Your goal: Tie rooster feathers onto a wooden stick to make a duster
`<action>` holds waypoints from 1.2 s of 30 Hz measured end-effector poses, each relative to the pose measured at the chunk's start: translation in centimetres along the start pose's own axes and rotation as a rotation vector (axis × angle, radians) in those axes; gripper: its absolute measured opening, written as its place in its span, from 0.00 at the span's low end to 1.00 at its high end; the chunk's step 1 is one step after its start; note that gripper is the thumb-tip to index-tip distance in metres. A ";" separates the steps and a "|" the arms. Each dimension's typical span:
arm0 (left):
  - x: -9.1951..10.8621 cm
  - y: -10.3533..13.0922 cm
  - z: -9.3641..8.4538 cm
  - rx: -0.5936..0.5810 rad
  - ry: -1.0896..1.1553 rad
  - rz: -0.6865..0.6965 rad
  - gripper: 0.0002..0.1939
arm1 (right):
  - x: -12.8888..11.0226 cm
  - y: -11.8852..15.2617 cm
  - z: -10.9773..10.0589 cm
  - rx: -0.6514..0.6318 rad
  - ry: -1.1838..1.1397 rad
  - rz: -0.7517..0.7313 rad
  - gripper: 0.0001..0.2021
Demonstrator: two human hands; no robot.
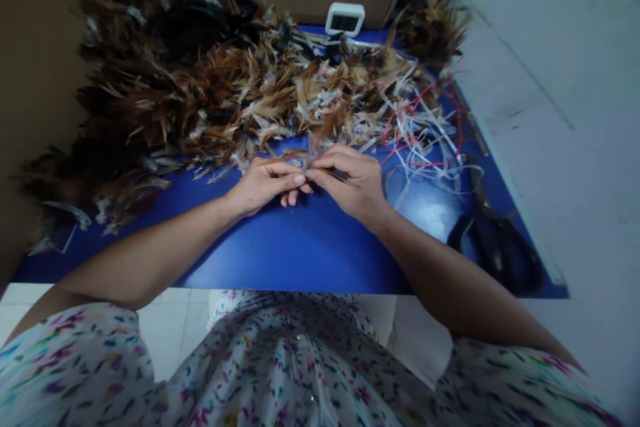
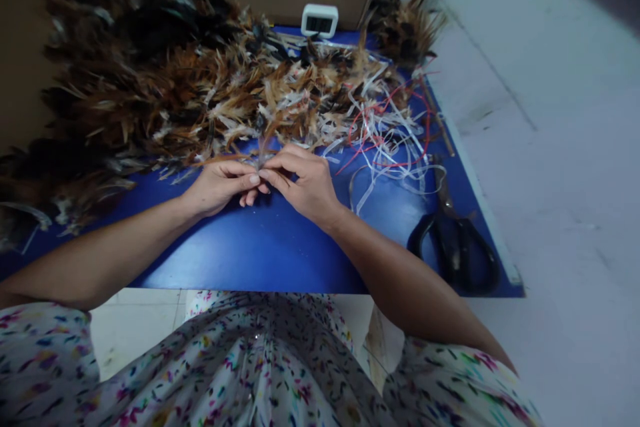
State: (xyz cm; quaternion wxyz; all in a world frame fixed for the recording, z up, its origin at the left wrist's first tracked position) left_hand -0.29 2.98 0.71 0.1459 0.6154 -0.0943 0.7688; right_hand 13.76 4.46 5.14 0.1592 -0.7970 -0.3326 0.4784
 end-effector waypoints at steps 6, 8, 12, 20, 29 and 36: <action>-0.2 0.0 -0.2 0.015 0.033 -0.001 0.20 | -0.1 0.0 0.0 0.016 -0.068 -0.012 0.06; -0.2 0.0 -0.2 0.021 0.051 0.006 0.19 | -0.1 0.0 0.1 0.011 -0.080 -0.001 0.07; 0.0 0.1 -0.1 0.030 0.053 0.016 0.18 | -0.2 -0.2 0.2 -0.017 -0.097 0.026 0.10; -0.1 0.0 -0.7 0.131 0.164 0.091 0.18 | 2.2 -1.0 -1.4 -0.043 0.014 0.142 0.11; 0.6 -0.1 -1.9 0.285 0.154 0.228 0.20 | 1.9 -0.4 0.1 -0.451 0.421 0.021 0.03; 0.6 0.0 -2.1 0.304 0.146 0.247 0.19 | 2.4 0.3 1.4 -0.566 0.556 0.050 0.05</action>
Point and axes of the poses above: each hand's wrist, its own y-axis away from the middle knuckle, its own z-axis out of the palm, x = y × z, the point moved 7 cm from there along -y, towards the middle knuckle, and after that the axes turned 7 degrees about y, right-handed, at the moved point
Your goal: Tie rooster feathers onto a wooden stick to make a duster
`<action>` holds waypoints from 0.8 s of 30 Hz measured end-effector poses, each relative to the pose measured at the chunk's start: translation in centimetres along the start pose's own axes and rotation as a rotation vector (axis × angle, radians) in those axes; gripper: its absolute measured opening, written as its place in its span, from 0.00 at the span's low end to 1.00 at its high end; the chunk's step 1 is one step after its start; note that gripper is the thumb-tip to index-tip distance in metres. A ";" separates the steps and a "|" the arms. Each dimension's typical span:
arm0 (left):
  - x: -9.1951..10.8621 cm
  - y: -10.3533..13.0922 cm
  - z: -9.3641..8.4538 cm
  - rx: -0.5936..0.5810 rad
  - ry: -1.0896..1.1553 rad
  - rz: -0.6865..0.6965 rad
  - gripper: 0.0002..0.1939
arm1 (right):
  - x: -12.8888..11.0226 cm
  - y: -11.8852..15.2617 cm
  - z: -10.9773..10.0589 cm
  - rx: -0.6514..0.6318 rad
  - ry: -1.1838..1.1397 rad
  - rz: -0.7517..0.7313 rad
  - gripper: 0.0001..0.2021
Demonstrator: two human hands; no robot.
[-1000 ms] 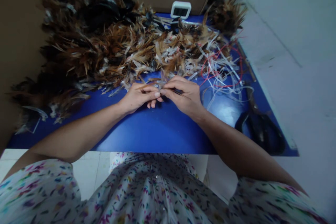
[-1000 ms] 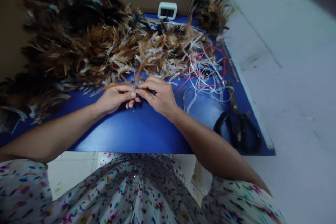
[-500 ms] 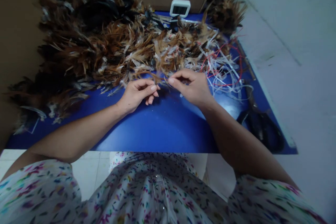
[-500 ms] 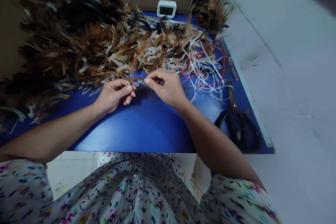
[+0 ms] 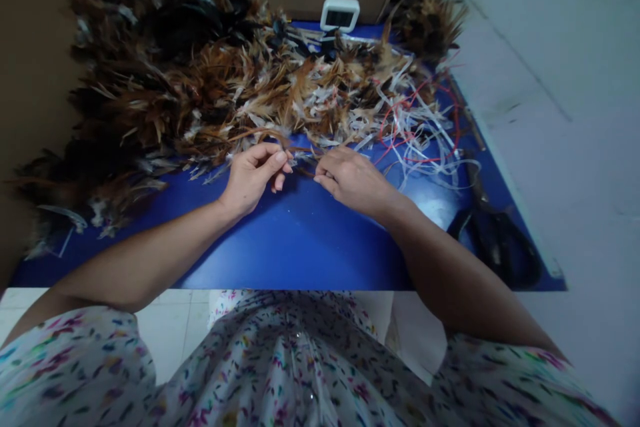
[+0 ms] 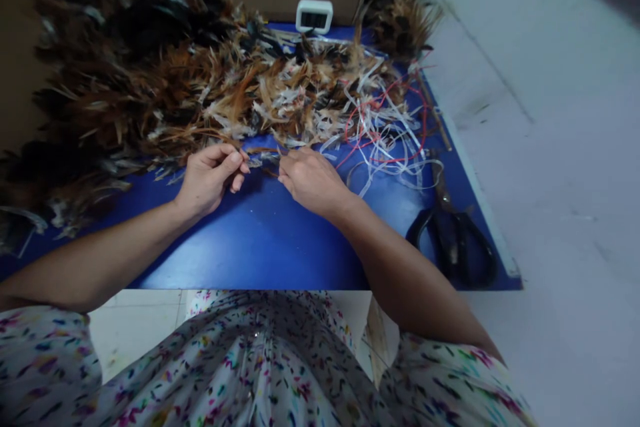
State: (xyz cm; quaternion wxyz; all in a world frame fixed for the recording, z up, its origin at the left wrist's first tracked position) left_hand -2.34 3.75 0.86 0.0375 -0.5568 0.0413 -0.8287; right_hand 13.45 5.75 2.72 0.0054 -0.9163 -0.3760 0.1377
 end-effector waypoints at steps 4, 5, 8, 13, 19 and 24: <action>0.0 0.0 -0.1 0.010 -0.043 0.006 0.20 | 0.4 0.0 -0.8 0.029 -0.221 0.021 0.04; 0.0 0.0 -0.1 0.009 -0.057 0.014 0.19 | 0.5 0.0 -1.0 0.027 -0.314 0.031 0.04; 0.3 0.1 0.2 -0.026 -0.077 0.049 0.18 | 0.8 0.1 -1.4 -0.012 -0.582 0.060 0.05; 0.2 0.4 0.8 -0.111 -0.111 0.040 0.17 | 1.0 0.0 -1.7 -0.057 -0.808 0.111 0.07; 0.0 0.6 0.8 -0.143 -0.145 0.001 0.15 | 0.9 0.0 -1.7 -0.056 -0.915 0.164 0.07; -0.4 0.6 0.9 -0.109 -0.027 -0.089 0.17 | 0.8 -0.1 -1.1 -0.066 -1.032 0.176 0.11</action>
Point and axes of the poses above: each hand's wrist, its own y-axis away from the middle knuckle, its own z-axis out of the palm, x = y × z, the point moved 7 cm from there along -y, towards the middle knuckle, and after that the axes turned 7 degrees about y, right-handed, at the moved point
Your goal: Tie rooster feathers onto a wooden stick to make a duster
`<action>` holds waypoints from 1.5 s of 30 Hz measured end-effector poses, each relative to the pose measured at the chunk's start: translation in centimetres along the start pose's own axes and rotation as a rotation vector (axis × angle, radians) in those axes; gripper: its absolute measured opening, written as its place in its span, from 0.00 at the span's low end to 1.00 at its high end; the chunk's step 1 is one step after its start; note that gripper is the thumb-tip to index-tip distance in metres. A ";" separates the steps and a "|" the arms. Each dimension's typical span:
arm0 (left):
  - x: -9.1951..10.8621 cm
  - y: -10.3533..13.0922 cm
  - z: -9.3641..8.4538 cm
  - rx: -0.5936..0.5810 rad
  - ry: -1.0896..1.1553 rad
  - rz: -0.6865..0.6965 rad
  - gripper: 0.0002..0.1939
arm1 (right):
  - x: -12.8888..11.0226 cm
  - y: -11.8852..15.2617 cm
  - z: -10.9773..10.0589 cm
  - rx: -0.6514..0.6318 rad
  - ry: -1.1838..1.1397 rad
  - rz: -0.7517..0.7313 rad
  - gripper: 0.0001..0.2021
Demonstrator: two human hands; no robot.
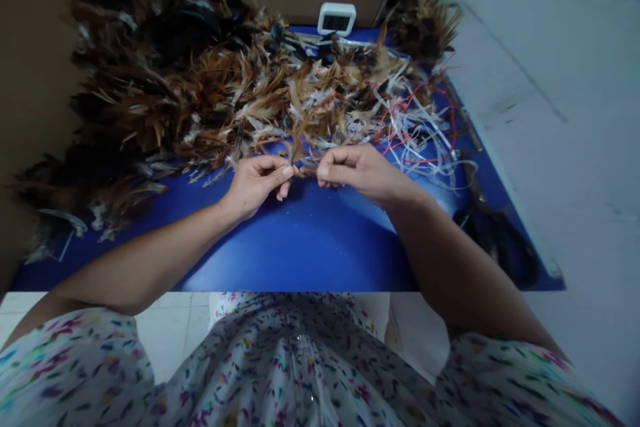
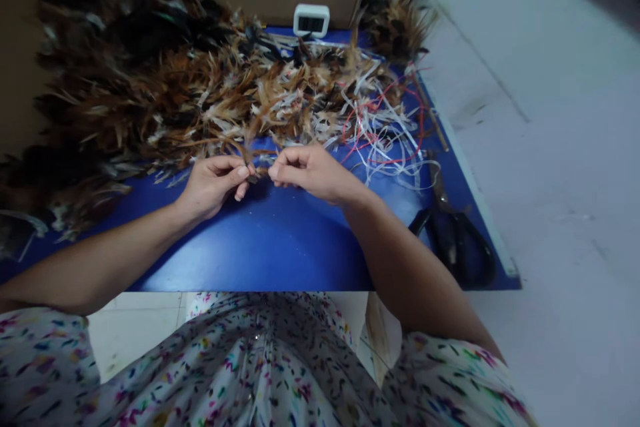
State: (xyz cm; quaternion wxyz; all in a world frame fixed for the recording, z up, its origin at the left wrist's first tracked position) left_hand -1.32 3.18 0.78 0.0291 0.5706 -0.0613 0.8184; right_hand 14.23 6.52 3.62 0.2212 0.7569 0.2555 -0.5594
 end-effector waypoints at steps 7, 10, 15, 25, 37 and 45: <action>-0.5 0.1 0.5 -0.022 0.138 -0.142 0.18 | -0.1 0.1 0.2 0.175 0.083 -0.187 0.13; -0.5 0.2 0.7 -0.050 0.114 -0.155 0.18 | -0.9 0.5 0.9 0.200 0.182 -0.338 0.12; -0.7 0.2 0.7 -0.065 0.050 -0.154 0.19 | -1.8 1.0 1.3 0.277 0.350 -0.497 0.09; -1.2 0.0 0.8 -0.111 0.115 -0.225 0.19 | -2.2 1.3 -0.2 0.389 0.290 -0.422 0.06; -1.4 0.0 1.0 -0.147 0.094 -0.278 0.20 | -1.8 1.3 0.1 0.419 0.220 -0.403 0.07; -1.6 0.0 1.0 -0.155 0.075 -0.282 0.21 | -1.5 1.3 0.1 0.418 0.240 -0.367 0.08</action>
Point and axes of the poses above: each hand's wrist, its own y-axis away from the middle knuckle, its own z-axis out of the palm, x = y × z, the point moved 7 cm from there along -y, towards the middle knuckle, and after that the axes turned 7 degrees about y, right-handed, at the moved point
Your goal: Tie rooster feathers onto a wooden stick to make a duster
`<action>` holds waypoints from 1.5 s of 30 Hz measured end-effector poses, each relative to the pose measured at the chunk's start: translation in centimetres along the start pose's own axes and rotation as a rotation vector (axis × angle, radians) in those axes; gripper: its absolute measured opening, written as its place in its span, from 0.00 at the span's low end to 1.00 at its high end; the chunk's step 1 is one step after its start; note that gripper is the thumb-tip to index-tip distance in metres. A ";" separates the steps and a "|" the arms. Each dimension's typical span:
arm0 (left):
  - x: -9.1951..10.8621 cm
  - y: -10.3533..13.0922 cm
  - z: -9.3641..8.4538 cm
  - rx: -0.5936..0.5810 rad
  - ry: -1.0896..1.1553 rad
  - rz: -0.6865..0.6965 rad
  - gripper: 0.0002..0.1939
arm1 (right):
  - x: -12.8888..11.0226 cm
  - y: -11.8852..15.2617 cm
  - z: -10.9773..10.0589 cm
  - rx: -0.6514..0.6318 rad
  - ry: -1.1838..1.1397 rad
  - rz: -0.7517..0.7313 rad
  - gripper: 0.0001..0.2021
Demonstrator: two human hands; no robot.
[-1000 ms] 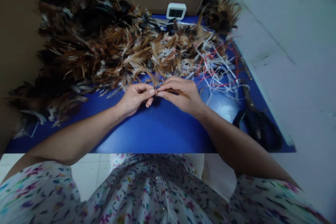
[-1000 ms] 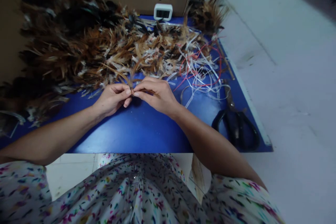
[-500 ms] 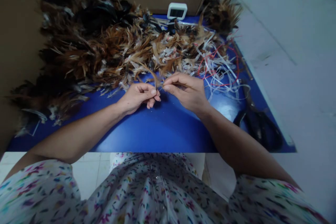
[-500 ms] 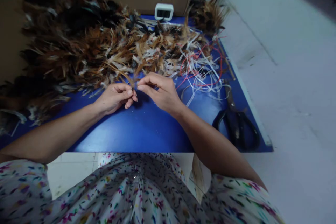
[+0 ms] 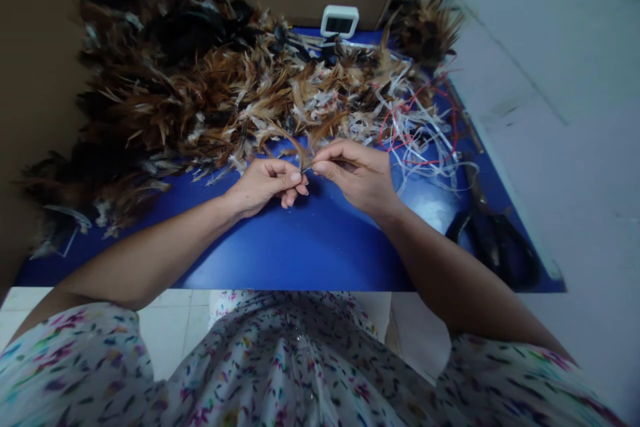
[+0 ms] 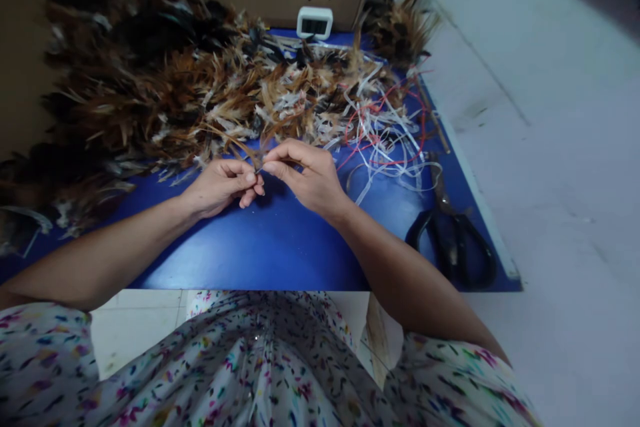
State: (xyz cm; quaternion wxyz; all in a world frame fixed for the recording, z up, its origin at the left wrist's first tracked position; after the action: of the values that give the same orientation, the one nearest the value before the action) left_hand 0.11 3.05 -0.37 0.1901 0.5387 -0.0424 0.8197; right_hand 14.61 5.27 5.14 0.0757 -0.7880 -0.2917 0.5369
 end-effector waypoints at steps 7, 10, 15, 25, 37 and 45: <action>0.1 0.0 0.1 -0.003 0.018 0.005 0.20 | -0.5 -0.2 -0.1 -0.021 0.040 -0.071 0.05; 0.1 0.0 0.1 0.000 0.004 0.001 0.21 | -0.7 -0.2 -0.1 -0.030 0.090 -0.083 0.05; 0.1 0.1 0.1 0.004 -0.038 0.013 0.21 | -1.2 -0.2 0.0 -0.052 0.164 -0.153 0.07; 0.4 0.2 0.4 -0.012 -0.087 0.037 0.20 | -1.2 0.0 0.4 -0.125 0.197 -0.245 0.08; 0.5 0.4 0.3 -0.013 -0.059 0.158 0.17 | 1.7 -1.0 -1.0 0.019 -0.023 0.080 0.18; 2.2 0.7 -0.6 0.163 -0.049 0.387 0.16 | 2.5 -1.0 -0.9 -0.075 0.473 0.066 0.02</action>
State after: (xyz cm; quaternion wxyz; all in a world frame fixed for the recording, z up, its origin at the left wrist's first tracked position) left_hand -1.39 3.16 1.44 -0.0160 0.5537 -0.0832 0.8284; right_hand 15.67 7.60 3.97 0.0952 -0.9032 -0.2596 0.3283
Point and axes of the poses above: each hand's wrist, its own y-axis away from the middle knuckle, its own z-axis out of the palm, x = y × z, the point moved 7 cm from there along -y, towards the middle knuckle, and after that the axes turned 7 degrees about y, right-handed, at the moved point
